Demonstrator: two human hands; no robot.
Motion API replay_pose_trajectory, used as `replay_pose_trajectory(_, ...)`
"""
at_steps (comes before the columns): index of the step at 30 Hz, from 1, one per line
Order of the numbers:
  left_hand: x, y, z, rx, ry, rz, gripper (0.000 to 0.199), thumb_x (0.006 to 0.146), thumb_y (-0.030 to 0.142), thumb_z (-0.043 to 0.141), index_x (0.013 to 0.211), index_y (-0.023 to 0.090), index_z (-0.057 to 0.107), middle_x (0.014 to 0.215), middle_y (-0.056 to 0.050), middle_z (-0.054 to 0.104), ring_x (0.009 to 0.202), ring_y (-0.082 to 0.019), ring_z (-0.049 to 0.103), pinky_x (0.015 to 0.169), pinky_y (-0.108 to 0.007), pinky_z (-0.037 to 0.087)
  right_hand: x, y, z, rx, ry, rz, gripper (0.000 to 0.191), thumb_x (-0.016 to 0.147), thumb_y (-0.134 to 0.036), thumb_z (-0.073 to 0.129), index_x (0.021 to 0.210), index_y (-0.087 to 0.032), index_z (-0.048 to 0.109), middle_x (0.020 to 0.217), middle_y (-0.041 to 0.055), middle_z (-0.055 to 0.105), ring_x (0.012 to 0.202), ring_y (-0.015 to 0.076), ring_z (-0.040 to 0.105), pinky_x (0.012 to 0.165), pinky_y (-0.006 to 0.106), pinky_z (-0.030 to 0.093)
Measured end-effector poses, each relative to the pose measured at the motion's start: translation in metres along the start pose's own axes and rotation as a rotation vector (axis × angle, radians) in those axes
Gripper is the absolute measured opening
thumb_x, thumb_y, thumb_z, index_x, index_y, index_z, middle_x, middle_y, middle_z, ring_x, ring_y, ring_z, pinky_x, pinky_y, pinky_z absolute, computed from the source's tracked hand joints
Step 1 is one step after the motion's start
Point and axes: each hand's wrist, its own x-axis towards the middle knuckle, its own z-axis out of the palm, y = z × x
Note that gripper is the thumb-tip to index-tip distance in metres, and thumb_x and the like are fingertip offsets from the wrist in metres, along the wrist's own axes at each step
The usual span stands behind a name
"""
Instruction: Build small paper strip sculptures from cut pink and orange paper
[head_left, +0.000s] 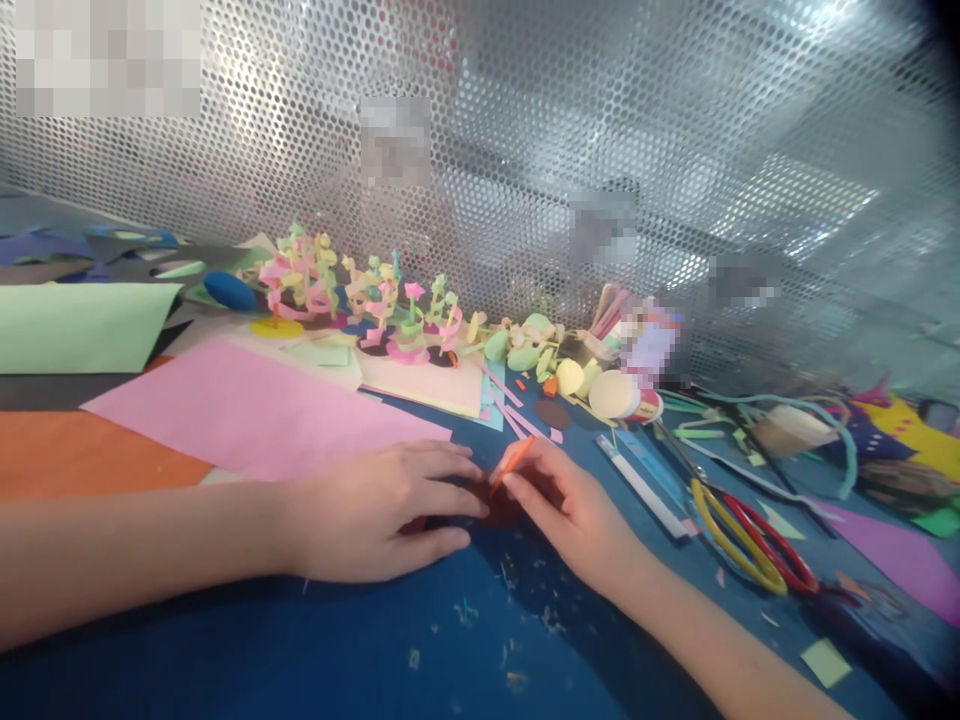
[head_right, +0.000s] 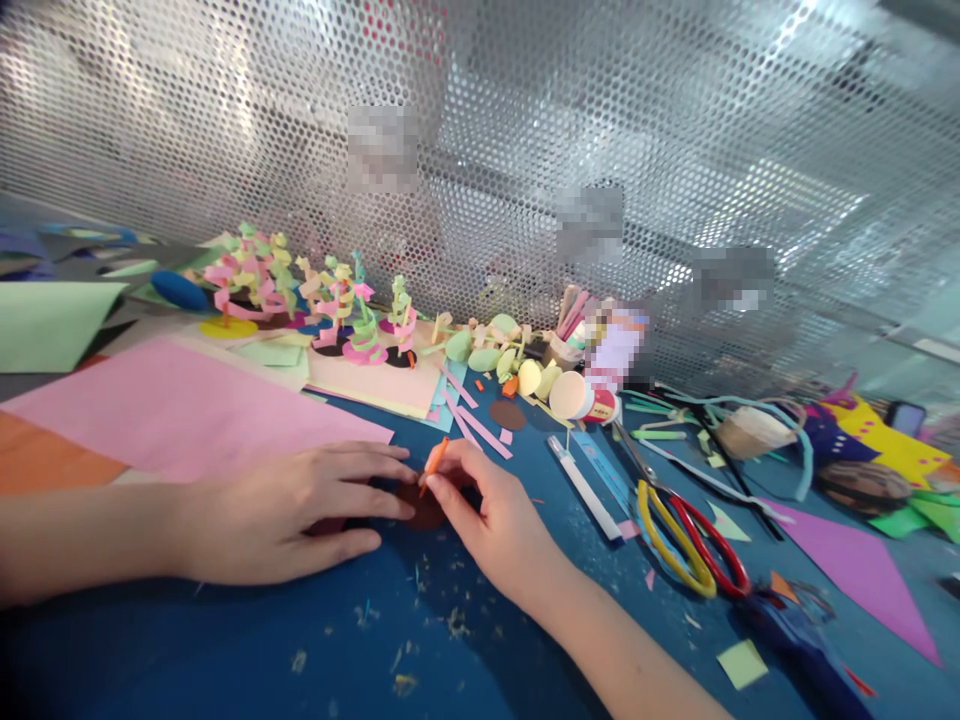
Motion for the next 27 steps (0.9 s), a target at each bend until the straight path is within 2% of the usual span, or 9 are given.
replay_pose_trajectory(9, -0.0001, -0.0005, 0.001, 0.007, -0.001, 0.001, 0.033, 0.086, 0.03, 0.045, 0.116, 0.025, 0.056, 0.123, -0.006, 0.054, 0.118, -0.023, 0.045, 0.1, -0.038, 0.037, -0.0005, 0.0019, 0.0023, 0.046, 0.046, 0.009, 0.006, 0.089, -0.024, 0.045, 0.094, -0.023, 0.046, 0.089, 0.0003, 0.056, 0.079, 0.0113, 0.057, 0.073, 0.024, 0.048)
replay_pose_trajectory(16, -0.0002, -0.0006, 0.0013, 0.001, 0.007, 0.004, 0.032, 0.085, 0.029, 0.046, 0.116, 0.024, 0.056, 0.123, -0.005, 0.054, 0.118, -0.022, 0.045, 0.1, -0.038, 0.037, -0.0018, 0.0035, 0.0017, -0.019, 0.051, 0.026, 0.012, 0.088, -0.027, 0.046, 0.099, -0.023, 0.05, 0.095, 0.0017, 0.058, 0.08, 0.0127, 0.059, 0.07, 0.025, 0.05)
replay_pose_trajectory(22, -0.0011, -0.0009, 0.0013, 0.004, 0.014, 0.016, 0.032, 0.085, 0.029, 0.047, 0.115, 0.024, 0.057, 0.123, -0.006, 0.054, 0.117, -0.023, 0.046, 0.099, -0.038, 0.038, -0.0004, 0.0052, -0.0002, -0.143, 0.117, -0.009, 0.013, 0.087, -0.027, 0.049, 0.096, -0.025, 0.058, 0.097, -0.0002, 0.062, 0.09, 0.0126, 0.058, 0.079, 0.024, 0.046)
replay_pose_trajectory(27, -0.0016, -0.0009, 0.0015, 0.006, 0.016, -0.003, 0.033, 0.084, 0.031, 0.048, 0.116, 0.025, 0.057, 0.124, -0.006, 0.054, 0.117, -0.023, 0.046, 0.1, -0.04, 0.037, -0.0001, 0.0084, 0.0023, -0.069, 0.148, 0.053, 0.017, 0.085, -0.029, 0.052, 0.101, -0.025, 0.054, 0.099, 0.0, 0.061, 0.081, 0.012, 0.061, 0.072, 0.024, 0.049)
